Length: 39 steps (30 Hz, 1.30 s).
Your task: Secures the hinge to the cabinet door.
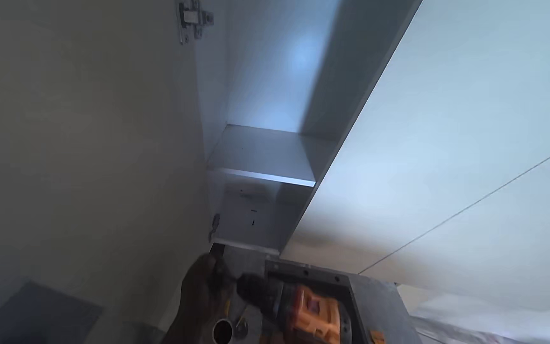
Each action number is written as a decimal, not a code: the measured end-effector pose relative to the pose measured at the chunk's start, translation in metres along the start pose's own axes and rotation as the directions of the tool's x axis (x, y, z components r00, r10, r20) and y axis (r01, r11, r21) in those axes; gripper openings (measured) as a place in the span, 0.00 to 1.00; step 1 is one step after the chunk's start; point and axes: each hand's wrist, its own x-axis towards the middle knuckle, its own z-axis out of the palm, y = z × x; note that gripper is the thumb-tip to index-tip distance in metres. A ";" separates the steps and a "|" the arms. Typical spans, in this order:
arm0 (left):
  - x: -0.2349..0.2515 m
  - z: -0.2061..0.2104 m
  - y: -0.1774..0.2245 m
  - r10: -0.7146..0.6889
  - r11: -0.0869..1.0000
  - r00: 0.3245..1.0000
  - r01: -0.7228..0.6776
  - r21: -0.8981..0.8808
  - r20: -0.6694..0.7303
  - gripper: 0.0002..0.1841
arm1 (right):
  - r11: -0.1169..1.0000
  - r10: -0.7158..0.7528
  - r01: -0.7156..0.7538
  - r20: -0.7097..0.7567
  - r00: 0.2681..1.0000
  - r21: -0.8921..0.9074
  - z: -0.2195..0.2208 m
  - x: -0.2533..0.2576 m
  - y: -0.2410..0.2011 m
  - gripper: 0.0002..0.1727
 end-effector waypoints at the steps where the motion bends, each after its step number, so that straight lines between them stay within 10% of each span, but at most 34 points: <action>1: 0.008 0.015 0.011 0.029 1.000 0.999 -0.029 -0.003 0.042 0.17 | 0.997 -0.055 0.053 -0.038 0.998 -0.063 0.001 0.003 -0.007 0.17; 9: 0.012 0.068 0.037 0.081 0.993 0.985 -0.067 -0.097 0.153 0.11 | 0.935 -0.323 0.329 -0.066 0.944 0.133 -0.007 0.016 0.000 0.20; 27: 0.002 0.107 0.060 0.030 0.986 1.000 -0.030 0.162 0.002 0.21 | 0.922 -0.244 0.262 -0.097 0.965 0.286 -0.010 0.010 -0.015 0.24; 39: 0.014 0.091 0.048 0.045 0.999 0.959 -0.043 -0.013 0.279 0.13 | 0.893 -0.326 0.331 -0.067 0.943 0.306 -0.017 0.014 -0.017 0.22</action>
